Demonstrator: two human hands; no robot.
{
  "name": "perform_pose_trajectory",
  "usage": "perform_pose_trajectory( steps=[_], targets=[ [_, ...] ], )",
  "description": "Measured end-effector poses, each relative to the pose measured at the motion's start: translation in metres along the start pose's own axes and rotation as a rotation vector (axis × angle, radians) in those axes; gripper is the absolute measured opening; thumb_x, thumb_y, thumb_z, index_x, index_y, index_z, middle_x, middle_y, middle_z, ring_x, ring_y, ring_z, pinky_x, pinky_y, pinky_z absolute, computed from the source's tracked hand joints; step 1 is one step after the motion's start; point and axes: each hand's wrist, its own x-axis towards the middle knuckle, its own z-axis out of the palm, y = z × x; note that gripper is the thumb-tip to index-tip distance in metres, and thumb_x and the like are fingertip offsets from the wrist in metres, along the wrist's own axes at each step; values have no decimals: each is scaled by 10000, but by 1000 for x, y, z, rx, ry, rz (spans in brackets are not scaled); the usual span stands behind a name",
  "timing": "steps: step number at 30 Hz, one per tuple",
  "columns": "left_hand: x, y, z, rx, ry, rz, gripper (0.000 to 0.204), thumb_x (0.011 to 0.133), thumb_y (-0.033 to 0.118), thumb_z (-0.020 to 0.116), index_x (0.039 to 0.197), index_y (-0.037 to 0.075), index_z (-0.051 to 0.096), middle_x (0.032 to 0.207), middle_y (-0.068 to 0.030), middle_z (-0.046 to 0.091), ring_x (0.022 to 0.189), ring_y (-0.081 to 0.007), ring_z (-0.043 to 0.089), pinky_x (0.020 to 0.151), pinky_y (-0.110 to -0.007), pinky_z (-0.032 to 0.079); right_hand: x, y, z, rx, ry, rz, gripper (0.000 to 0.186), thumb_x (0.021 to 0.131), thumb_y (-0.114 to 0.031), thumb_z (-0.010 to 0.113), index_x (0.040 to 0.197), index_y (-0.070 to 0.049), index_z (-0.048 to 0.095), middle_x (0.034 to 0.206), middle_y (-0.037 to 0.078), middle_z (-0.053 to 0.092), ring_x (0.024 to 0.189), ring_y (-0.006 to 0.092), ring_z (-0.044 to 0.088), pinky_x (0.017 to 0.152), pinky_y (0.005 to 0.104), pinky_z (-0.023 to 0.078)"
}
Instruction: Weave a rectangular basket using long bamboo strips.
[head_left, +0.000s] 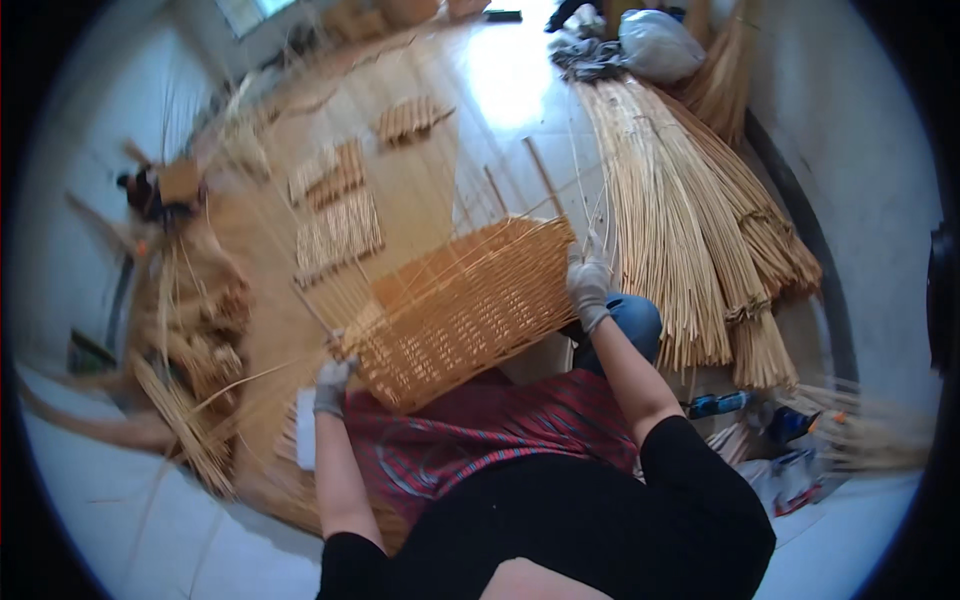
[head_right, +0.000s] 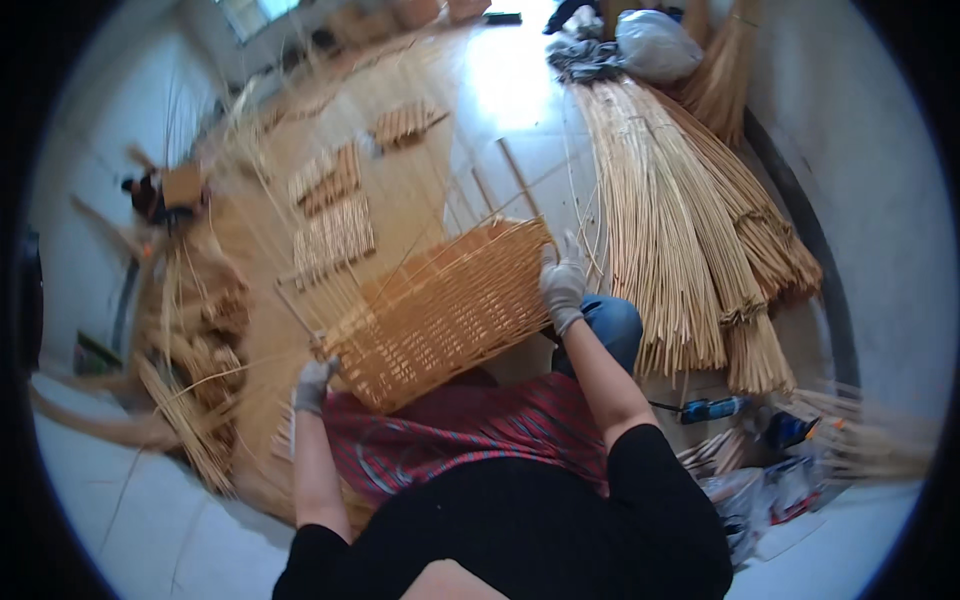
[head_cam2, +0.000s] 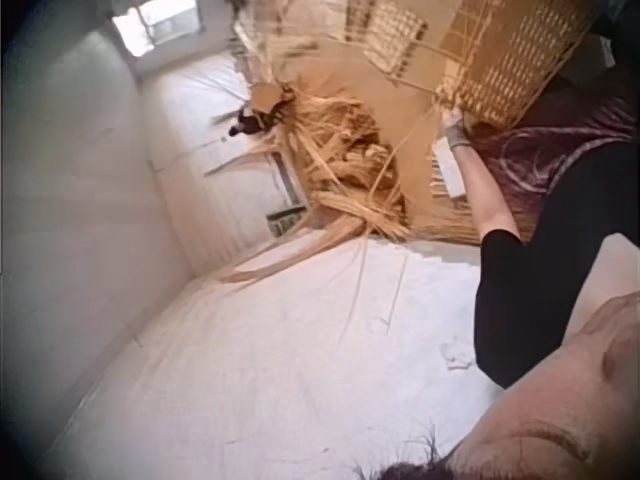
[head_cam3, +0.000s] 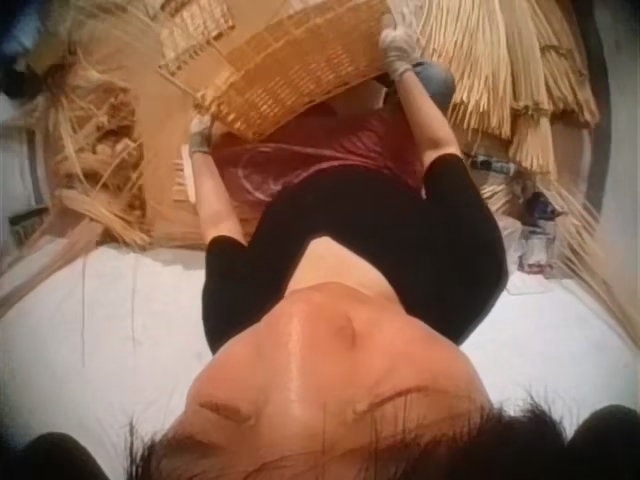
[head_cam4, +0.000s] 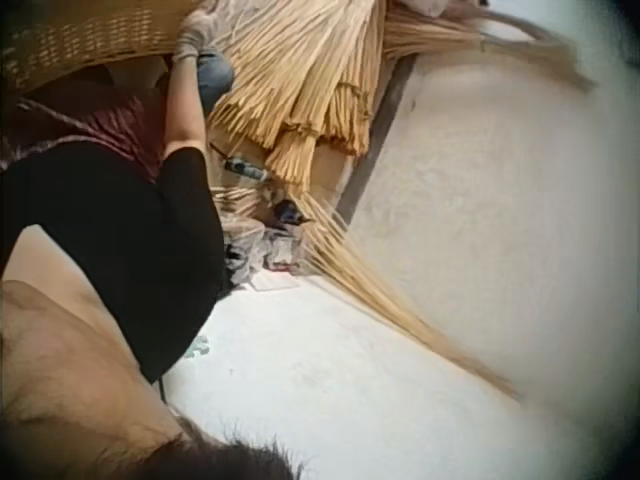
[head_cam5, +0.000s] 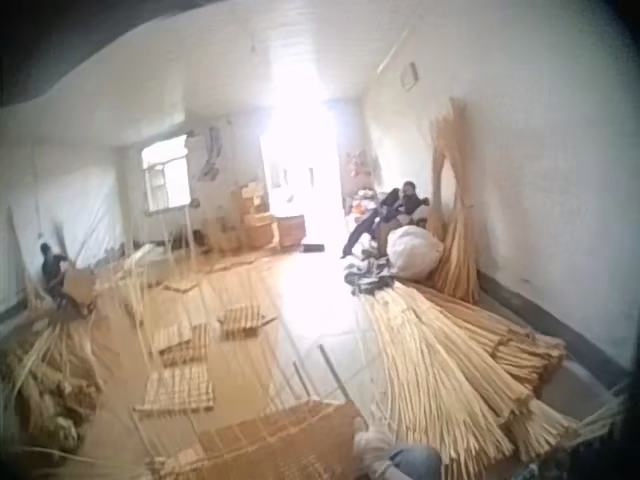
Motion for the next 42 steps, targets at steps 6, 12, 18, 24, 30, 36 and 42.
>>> perform_pose_trajectory(
  steps=[6,12,18,24,30,36,42],
  targets=[
    [-14,48,11,-1016,373,-254,758,796,-125,673,1477,92,417,1341,-65,578,1175,-183,589,970,-299,521,-43,9,-7,-235,-266,77,926,886,-445,717,1521,76,289,1514,303,405,1413,427,381,1189,416,295],
    [-23,91,-16,-1442,474,-273,785,758,-187,714,1452,58,441,1312,-102,599,1144,-226,638,993,-351,562,-68,17,-27,-389,-338,-48,1022,818,-318,794,1547,81,200,1557,298,341,1430,427,355,1199,402,285],
    [-24,85,19,-1210,785,-452,425,804,43,831,1162,-1,604,1119,-137,694,944,-231,685,859,-358,552,-113,-33,-44,-520,-592,-171,854,820,-238,774,1502,48,348,1490,303,420,1387,429,415,1189,426,313],
    [-52,171,-43,-457,897,-4,369,820,89,772,1156,111,622,1172,-98,661,1125,-295,618,994,-426,460,-140,-225,4,-7,-700,-849,551,803,-132,744,1339,-127,613,1366,182,576,1333,366,502,1149,513,363],
    [-24,183,-65,-304,464,151,873,817,267,778,1570,188,341,1366,-74,608,1249,-255,582,1223,-501,234,-134,-220,66,-396,-683,-972,228,858,-148,594,1068,-151,681,981,52,634,938,268,596,883,434,452],
    [-21,172,-52,-195,619,351,845,774,163,809,1525,250,430,1174,-42,704,1127,-249,653,1124,-479,358,-179,-152,43,148,-837,-165,182,946,-215,662,1068,-84,695,1051,130,716,980,313,695,863,417,556],
    [-25,163,-36,-263,637,346,433,818,140,765,1215,158,596,1219,-88,689,1253,-278,604,1161,-510,326,-151,-228,27,250,-838,-864,238,881,-177,705,1106,-105,684,997,152,708,942,343,683,823,436,549]
  ],
)
